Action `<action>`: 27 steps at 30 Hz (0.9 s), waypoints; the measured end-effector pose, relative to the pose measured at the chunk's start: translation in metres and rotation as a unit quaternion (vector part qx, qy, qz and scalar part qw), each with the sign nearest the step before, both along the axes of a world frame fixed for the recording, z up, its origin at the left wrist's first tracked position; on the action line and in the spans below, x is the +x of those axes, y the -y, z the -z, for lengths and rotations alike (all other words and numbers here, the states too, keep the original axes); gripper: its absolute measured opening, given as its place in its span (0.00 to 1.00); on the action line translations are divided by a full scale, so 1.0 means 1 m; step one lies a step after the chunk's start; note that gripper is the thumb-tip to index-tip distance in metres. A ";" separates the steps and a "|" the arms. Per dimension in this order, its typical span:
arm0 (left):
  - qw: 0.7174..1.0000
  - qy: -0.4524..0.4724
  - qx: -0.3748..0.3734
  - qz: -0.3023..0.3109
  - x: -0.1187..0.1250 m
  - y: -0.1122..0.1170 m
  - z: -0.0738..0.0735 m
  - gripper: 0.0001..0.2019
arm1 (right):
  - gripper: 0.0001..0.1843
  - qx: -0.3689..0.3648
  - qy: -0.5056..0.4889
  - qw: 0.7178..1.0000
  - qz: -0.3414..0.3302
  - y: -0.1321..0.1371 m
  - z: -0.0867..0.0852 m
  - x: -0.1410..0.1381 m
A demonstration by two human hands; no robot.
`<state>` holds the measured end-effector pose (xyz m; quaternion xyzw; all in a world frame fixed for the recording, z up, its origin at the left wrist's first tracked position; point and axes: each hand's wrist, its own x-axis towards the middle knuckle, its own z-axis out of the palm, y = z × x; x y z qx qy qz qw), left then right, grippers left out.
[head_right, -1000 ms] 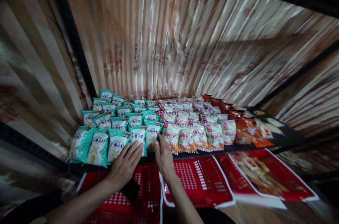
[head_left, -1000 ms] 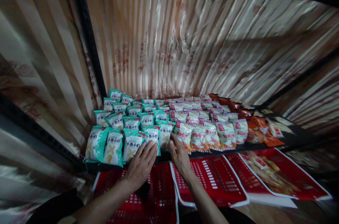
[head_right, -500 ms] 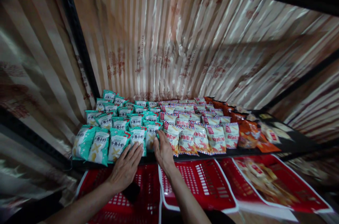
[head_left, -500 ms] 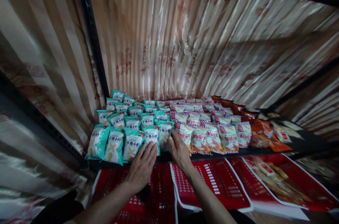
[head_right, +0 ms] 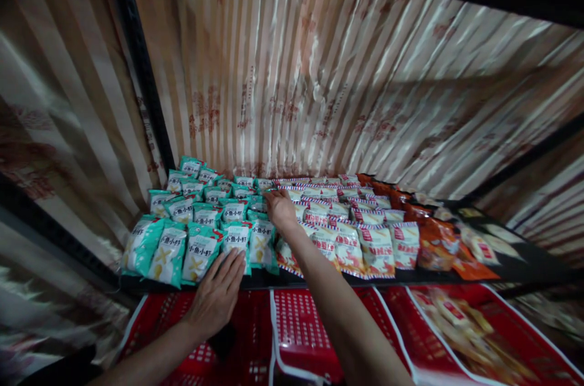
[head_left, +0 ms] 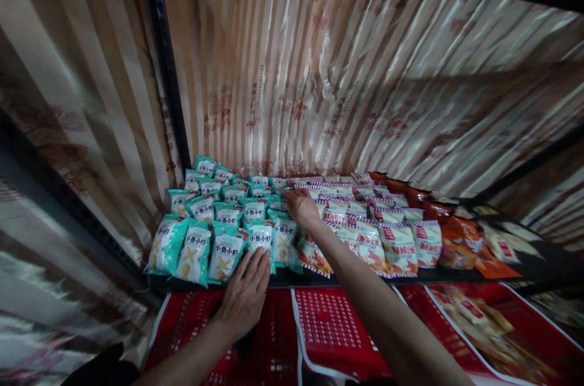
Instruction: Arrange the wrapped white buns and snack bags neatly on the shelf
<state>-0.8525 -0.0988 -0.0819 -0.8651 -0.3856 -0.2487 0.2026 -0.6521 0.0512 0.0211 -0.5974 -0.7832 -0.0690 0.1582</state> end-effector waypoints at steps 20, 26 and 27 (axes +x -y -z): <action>0.998 0.005 0.060 0.008 0.014 -0.005 0.003 0.20 | 0.13 -0.058 0.055 0.997 -0.004 -0.031 -0.001 -0.005; 0.998 -0.014 0.042 0.045 0.027 -0.003 0.003 0.21 | 0.14 -0.063 0.084 0.994 -0.024 -0.032 -0.006 -0.007; 0.998 -0.015 0.041 0.044 0.030 -0.003 0.004 0.20 | 0.14 -0.063 0.085 0.994 -0.030 -0.032 -0.007 -0.007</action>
